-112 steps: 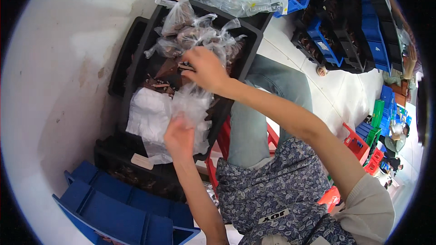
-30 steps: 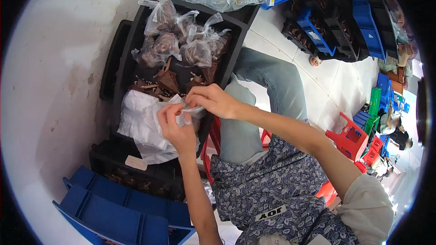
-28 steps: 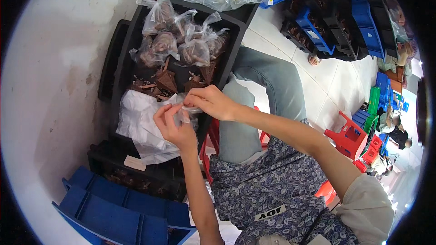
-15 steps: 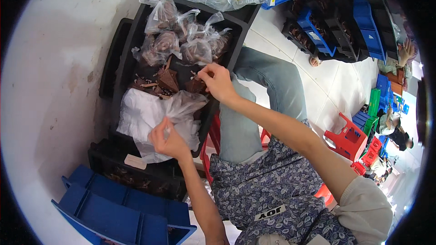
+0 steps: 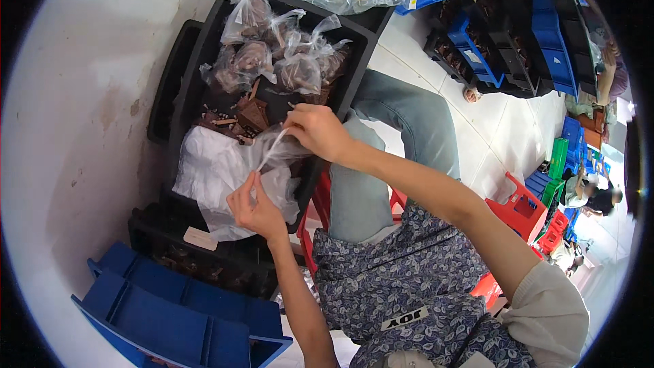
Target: Bagging small brown rubber or plastic industrial parts into individual clear plastic bags.
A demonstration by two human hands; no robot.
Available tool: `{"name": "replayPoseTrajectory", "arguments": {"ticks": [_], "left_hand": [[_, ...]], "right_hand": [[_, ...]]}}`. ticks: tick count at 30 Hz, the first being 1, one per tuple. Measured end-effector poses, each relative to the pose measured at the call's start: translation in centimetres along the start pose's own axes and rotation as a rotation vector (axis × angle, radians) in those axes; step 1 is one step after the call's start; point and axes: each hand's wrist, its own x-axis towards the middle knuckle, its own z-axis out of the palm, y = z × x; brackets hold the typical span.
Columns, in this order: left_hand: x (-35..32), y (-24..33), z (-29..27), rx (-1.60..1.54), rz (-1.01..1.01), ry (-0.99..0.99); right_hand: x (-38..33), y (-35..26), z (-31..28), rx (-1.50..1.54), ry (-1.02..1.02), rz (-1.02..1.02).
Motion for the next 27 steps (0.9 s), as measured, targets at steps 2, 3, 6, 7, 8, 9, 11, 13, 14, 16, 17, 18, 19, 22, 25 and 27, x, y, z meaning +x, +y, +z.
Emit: {"name": "replayPoseTrajectory", "arguments": {"ticks": [2, 3, 6, 7, 8, 9, 11, 13, 14, 16, 17, 18, 19, 22, 25, 27], "left_hand": [[0.0, 0.2, 0.1, 0.027, -0.052, -0.025], [0.1, 0.4, 0.4, 0.016, -0.084, -0.021], [0.2, 1.1, 0.4, -0.016, -0.081, -0.049], [0.5, 1.4, 0.5, -0.034, -0.039, -0.068], [0.8, 1.4, 0.4, -0.038, -0.032, -0.067], [0.7, 1.1, 0.4, -0.088, -0.04, -0.024], [0.7, 0.7, -0.4, -0.128, -0.056, 0.014], [1.2, 0.3, -1.4, 0.029, -0.186, 0.12], [1.4, -0.2, -1.4, 0.035, -0.186, 0.131], [2.0, -0.9, -0.2, 0.144, -0.262, 0.005], [2.5, -0.9, 0.4, 0.279, -0.226, -0.01], [2.8, -1.4, 0.5, 0.283, -0.226, 0.0], [3.1, -2.2, 0.5, 0.342, -0.288, -0.118], [2.7, -3.1, 0.6, 0.234, -0.218, 0.027], [3.0, -0.3, -0.5, -0.121, -0.381, 0.002], [3.0, 1.4, -1.5, -0.209, -0.538, -0.131]], "right_hand": [[-0.6, -0.4, 0.1, -0.071, 0.006, 0.045], [-0.9, -1.5, 0.5, -0.046, 0.092, -0.064], [-1.8, -3.8, 1.4, -0.099, 0.109, -0.262], [-1.5, -3.1, 2.1, -0.117, -0.008, -0.227], [-1.3, -2.2, 2.5, -0.136, -0.124, -0.192], [-0.5, -1.5, 2.0, -0.101, -0.011, -0.241], [1.0, -2.5, -1.2, -0.079, 0.068, -0.239], [3.1, -4.1, -4.5, -0.084, 0.216, -0.258], [4.3, -4.5, -5.6, -0.112, 0.282, -0.281], [7.0, -3.5, -7.0, -0.157, 0.379, -0.291], [8.0, -2.4, -7.1, -0.201, 0.323, -0.217], [7.9, -2.5, -6.7, -0.195, 0.323, -0.226], [7.6, -2.6, -6.2, -0.293, 0.373, -0.209], [4.1, -4.3, -3.9, -0.178, 0.246, -0.108], [0.6, -3.6, 1.3, 0.258, -0.041, 0.129], [-0.2, -3.8, 2.1, 0.436, -0.174, 0.228]]}}
